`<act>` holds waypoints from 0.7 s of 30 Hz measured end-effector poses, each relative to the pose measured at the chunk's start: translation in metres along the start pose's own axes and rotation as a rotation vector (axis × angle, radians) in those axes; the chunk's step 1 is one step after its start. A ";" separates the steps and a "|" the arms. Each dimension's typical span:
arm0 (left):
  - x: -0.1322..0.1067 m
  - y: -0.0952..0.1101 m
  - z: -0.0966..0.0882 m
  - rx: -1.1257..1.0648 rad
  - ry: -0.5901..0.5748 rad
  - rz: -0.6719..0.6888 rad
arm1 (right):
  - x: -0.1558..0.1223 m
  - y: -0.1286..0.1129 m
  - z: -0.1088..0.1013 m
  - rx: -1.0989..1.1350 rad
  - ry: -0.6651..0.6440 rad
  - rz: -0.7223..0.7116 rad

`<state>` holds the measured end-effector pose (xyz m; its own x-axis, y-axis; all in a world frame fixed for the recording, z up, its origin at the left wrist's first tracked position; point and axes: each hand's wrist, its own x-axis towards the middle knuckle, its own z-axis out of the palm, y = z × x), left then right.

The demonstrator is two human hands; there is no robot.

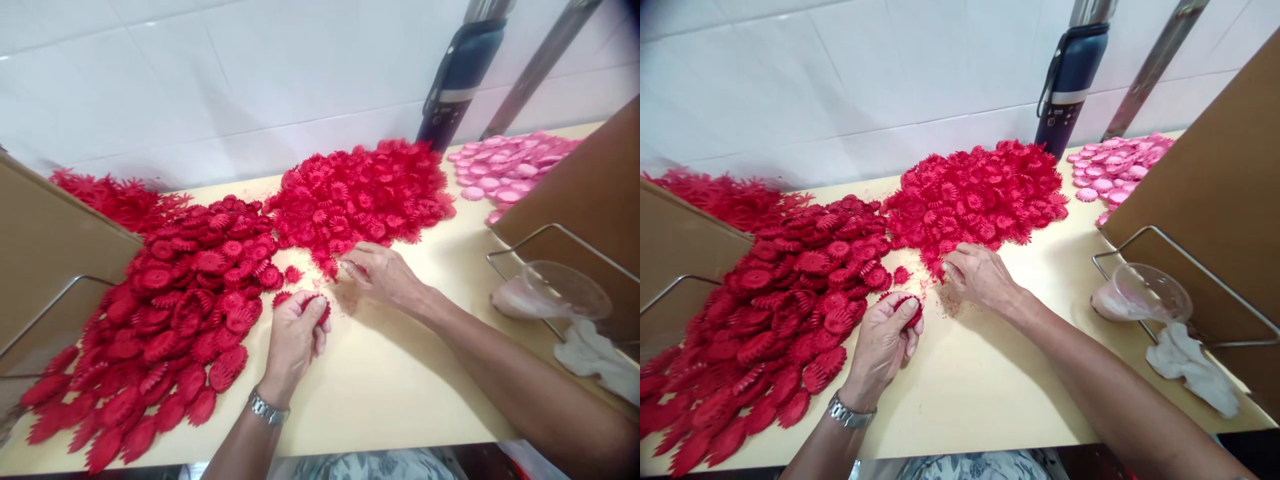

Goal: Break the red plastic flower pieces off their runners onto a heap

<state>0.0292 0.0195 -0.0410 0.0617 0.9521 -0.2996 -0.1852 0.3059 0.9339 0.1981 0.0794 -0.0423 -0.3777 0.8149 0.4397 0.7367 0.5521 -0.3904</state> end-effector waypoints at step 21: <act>0.003 -0.007 -0.004 0.206 0.135 0.013 | -0.010 -0.041 0.018 0.143 0.161 -0.393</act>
<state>0.0266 0.0203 -0.0488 -0.0733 0.9517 -0.2982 0.0192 0.3003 0.9537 0.1616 0.0515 -0.0448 -0.5131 0.5070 0.6926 0.4655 0.8423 -0.2717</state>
